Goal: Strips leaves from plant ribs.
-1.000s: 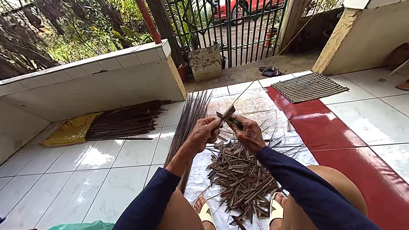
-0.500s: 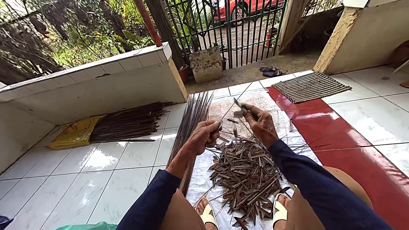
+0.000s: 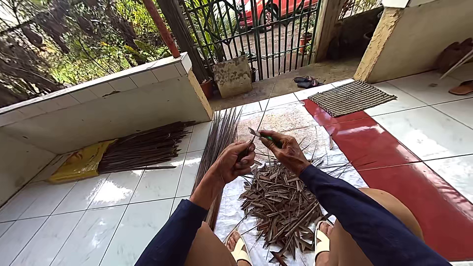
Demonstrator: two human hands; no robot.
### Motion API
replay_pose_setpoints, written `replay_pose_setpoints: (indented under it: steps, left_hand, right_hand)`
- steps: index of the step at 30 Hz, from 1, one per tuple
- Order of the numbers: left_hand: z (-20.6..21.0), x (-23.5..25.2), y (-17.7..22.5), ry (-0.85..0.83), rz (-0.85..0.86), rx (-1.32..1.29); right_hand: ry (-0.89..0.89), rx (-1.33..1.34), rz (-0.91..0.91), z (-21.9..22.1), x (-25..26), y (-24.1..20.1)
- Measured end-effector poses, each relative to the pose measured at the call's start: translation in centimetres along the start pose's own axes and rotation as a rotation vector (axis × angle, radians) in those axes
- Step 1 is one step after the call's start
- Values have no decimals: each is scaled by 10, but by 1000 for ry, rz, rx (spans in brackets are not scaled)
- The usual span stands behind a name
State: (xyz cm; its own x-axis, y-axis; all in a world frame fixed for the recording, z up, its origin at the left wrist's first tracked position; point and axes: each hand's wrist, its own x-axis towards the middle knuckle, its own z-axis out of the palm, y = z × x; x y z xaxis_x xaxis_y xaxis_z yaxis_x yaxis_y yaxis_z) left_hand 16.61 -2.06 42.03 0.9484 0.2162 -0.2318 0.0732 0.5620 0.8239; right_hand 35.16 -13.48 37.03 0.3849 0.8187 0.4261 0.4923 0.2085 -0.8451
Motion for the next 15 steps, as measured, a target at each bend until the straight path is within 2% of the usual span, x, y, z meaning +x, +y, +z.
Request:
replay_pose_setpoints:
  steps: [6,11,13,15]
  left_hand:
    - [-3,-2,-1,-26,-17,45]
    - [-3,-6,-4,-7,-43,72]
    - [-2,-6,-4,82,-14,126]
    - [-1,-3,-4,222,28,213]
  right_hand:
    - [76,10,43,-7,13,8]
    - [283,19,122,-25,25,13]
    - [304,33,124,-29,25,12]
    - [239,38,117,-27,20,10]
